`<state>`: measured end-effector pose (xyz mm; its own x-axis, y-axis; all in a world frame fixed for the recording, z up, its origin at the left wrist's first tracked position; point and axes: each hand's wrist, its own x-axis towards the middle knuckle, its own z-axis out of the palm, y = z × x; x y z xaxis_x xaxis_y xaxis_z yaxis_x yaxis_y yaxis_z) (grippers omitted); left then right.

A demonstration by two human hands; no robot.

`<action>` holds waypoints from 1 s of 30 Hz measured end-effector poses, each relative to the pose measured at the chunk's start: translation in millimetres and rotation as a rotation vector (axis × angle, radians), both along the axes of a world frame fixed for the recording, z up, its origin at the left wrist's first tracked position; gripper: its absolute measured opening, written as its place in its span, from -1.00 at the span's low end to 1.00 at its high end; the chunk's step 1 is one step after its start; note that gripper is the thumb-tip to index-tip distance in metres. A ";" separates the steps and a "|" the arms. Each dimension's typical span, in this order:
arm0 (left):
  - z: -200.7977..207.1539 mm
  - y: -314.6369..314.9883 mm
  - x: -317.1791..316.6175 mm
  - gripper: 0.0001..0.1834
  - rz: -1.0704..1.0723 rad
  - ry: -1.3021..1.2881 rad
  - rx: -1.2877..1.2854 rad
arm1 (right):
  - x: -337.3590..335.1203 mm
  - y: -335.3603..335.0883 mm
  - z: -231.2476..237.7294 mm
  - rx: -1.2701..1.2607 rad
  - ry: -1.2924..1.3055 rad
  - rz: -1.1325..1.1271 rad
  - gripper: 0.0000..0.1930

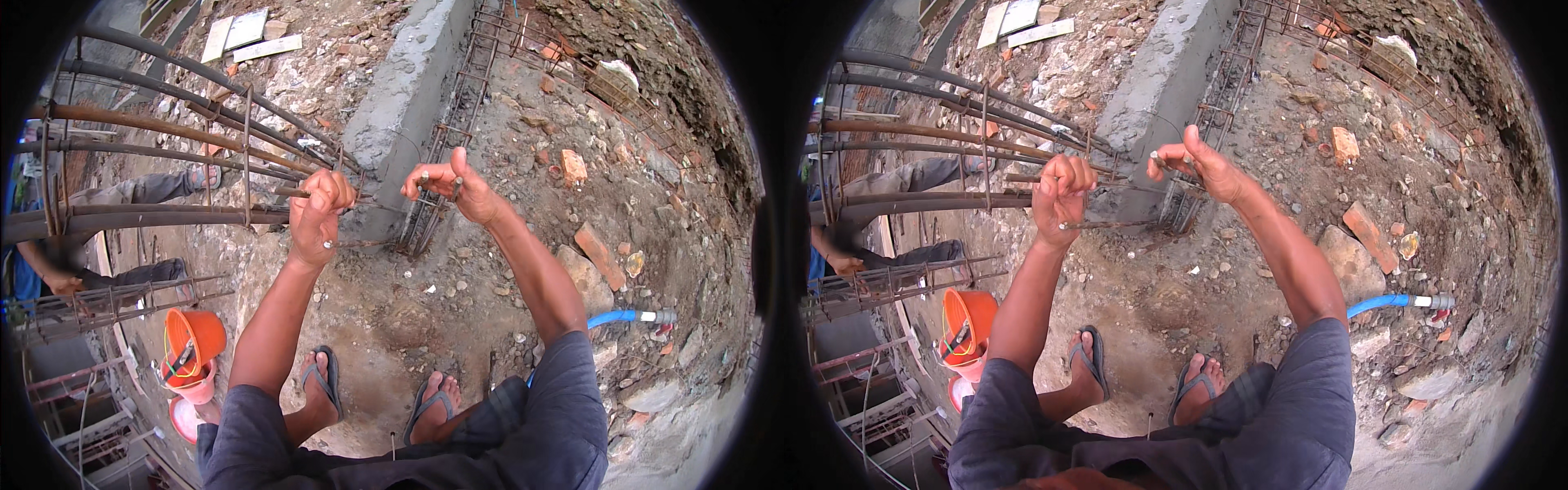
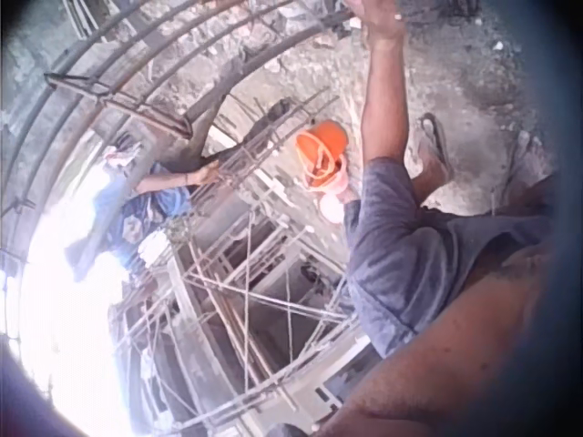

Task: The person assembles a rebar cage by hand, bending and tying steel bars together at a construction site. They use pliers to secure wire ties around intersecting bars, forming a grid-like structure.

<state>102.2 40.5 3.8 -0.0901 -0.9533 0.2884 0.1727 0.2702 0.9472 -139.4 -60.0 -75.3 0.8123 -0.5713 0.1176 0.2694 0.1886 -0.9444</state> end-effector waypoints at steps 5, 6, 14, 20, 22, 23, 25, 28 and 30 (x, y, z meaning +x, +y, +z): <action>8.3 -2.2 -3.3 -0.41 -0.017 -0.078 0.006 | 21.2 -3.1 -5.3 -0.028 -0.002 -0.074 0.21; 7.3 -5.4 -2.3 -0.37 -0.025 -0.088 0.010 | 24.3 -2.1 -3.9 -0.028 -0.015 -0.097 0.22; 6.3 -13.5 -19.0 -0.01 -0.083 0.061 0.014 | 34.3 3.5 1.0 -0.163 -0.041 -0.294 0.12; 1.5 -19.5 -23.6 0.30 -0.203 0.113 0.193 | 39.3 9.7 -13.7 -0.250 -0.008 -0.506 0.07; -4.4 -16.0 -31.8 0.30 -0.191 0.238 0.223 | 43.2 14.9 -19.7 -0.284 -0.050 -0.602 0.02; -7.4 -15.9 -30.6 0.29 -0.200 0.185 0.229 | 45.5 16.8 -20.4 -0.290 -0.062 -0.634 -0.01; -13.6 -15.9 -26.3 0.27 -0.217 0.080 0.239 | 47.3 21.2 -21.0 -0.302 -0.084 -0.698 -0.06; -12.8 -13.1 -25.3 0.22 -0.221 0.126 0.254 | 54.7 27.3 -25.7 -0.338 -0.059 -0.812 -0.12; -11.4 -14.9 -19.7 0.19 -0.242 0.052 0.272 | 58.8 28.9 -20.4 -0.299 -0.053 -0.826 -0.13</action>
